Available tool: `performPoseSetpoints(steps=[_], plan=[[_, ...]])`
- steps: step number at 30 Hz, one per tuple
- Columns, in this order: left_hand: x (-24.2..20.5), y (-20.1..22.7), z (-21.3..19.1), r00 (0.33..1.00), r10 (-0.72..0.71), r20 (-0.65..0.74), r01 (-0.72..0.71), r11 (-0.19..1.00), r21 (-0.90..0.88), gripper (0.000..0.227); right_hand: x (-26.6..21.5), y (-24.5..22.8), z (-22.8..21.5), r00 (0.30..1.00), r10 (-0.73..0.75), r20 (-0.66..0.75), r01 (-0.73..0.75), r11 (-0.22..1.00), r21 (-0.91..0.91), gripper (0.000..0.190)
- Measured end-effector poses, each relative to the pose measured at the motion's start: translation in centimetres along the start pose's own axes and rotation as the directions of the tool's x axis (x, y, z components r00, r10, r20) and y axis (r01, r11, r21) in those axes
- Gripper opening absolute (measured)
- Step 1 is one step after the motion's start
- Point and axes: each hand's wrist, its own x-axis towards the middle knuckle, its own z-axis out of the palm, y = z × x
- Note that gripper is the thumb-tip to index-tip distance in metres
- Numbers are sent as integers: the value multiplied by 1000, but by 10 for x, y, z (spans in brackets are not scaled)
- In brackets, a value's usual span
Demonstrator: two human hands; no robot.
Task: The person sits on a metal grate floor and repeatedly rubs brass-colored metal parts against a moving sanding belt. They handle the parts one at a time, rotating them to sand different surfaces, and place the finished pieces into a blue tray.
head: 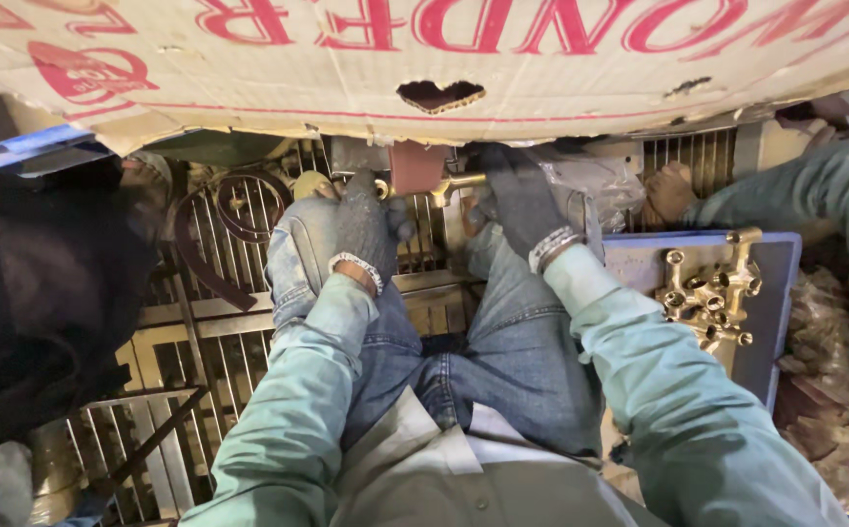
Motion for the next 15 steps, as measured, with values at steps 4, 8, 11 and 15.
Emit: performPoseSetpoints(steps=[4, 8, 11, 15], plan=[[-2, 6, 0, 996, 54, 66, -59, 994, 87, 39, 12, 12, 11, 968, 83, 235, -76, 996, -40, 52], [-3, 13, 3, 998, -63, -17, 64, 989, 134, 49, 29, 11, 8, 986, -161, 42, 165, 978, -128, 62], [-7, 11, -1, 999, -45, -20, 48, 984, 172, 45, 26, 0, -3, 978, 78, 191, -94, 993, 72, 63], [-28, 10, -7, 985, 140, 99, -159, 962, 224, 37, 15, -23, -28, 996, -17, 92, 9, 996, 86, 53]])
